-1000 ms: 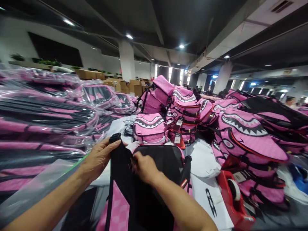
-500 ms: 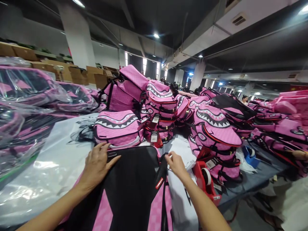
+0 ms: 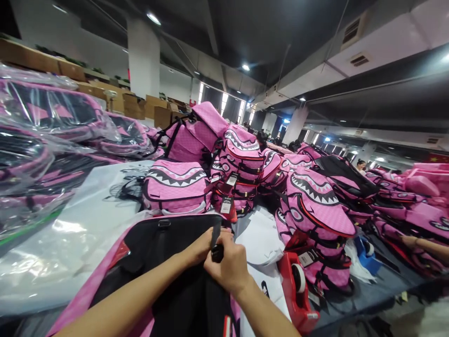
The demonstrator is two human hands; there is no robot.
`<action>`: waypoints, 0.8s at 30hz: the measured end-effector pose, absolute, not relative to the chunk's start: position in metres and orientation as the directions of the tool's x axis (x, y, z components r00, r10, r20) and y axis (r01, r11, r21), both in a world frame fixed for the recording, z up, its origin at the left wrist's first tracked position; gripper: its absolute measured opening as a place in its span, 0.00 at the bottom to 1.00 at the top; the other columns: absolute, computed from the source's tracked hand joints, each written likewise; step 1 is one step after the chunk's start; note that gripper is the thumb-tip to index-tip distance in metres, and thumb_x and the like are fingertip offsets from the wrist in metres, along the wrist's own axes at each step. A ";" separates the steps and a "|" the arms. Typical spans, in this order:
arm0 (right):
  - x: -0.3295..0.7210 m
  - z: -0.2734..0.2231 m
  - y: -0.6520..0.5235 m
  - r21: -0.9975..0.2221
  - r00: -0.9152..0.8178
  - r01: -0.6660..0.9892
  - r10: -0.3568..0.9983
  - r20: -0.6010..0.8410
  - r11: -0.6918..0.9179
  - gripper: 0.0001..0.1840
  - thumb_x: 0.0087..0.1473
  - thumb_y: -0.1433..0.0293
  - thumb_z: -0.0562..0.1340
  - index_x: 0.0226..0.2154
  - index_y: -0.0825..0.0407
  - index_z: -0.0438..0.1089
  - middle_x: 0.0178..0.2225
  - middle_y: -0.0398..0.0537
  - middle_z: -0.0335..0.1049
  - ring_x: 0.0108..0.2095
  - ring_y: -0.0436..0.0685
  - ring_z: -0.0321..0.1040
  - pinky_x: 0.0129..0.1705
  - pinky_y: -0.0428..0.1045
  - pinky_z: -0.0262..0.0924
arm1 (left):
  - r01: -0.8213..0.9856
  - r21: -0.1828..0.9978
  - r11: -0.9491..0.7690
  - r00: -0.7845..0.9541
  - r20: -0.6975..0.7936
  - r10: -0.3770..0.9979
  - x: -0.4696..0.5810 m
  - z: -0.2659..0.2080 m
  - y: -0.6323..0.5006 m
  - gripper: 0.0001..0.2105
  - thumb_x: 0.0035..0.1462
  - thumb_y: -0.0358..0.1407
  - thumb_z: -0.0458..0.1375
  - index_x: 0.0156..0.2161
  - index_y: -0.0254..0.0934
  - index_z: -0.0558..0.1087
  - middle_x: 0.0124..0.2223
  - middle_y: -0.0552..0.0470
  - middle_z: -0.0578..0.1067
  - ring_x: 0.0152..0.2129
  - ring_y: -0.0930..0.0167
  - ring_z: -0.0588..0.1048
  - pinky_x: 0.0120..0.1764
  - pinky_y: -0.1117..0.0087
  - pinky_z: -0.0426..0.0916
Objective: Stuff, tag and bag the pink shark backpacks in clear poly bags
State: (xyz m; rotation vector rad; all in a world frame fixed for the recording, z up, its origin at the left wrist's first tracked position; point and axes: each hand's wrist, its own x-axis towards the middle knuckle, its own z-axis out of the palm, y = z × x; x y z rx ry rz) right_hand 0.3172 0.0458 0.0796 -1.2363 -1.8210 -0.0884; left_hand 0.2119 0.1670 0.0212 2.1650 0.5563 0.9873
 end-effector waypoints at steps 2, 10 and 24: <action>0.309 0.082 0.028 -0.377 -0.100 0.746 0.651 0.752 0.550 0.07 0.49 0.70 0.60 0.35 0.49 0.63 0.24 0.38 0.67 0.20 0.50 0.67 0.25 0.44 0.60 | 0.083 0.751 -0.655 0.617 0.477 0.626 0.210 0.020 0.172 0.07 0.55 0.37 0.60 0.34 0.45 0.82 0.42 0.49 0.83 0.48 0.58 0.78 0.63 0.55 0.59; 0.347 0.120 0.003 -0.654 0.199 0.633 0.730 0.654 0.414 0.09 0.54 0.63 0.63 0.30 0.51 0.66 0.20 0.36 0.60 0.19 0.48 0.60 0.21 0.42 0.56 | 0.134 0.692 -0.710 0.480 0.581 0.657 0.200 0.040 0.125 0.21 0.61 0.38 0.59 0.58 0.41 0.71 0.62 0.42 0.72 0.62 0.57 0.66 0.66 0.46 0.54; 0.377 0.145 0.094 -0.786 -0.252 0.488 0.924 0.289 0.379 0.25 0.54 0.52 0.69 0.45 0.51 0.67 0.23 0.32 0.56 0.23 0.48 0.56 0.26 0.44 0.52 | 0.225 0.773 -0.594 0.605 0.367 0.707 0.170 0.017 0.035 0.18 0.66 0.32 0.45 0.51 0.40 0.75 0.36 0.48 0.82 0.28 0.66 0.79 0.35 0.67 0.76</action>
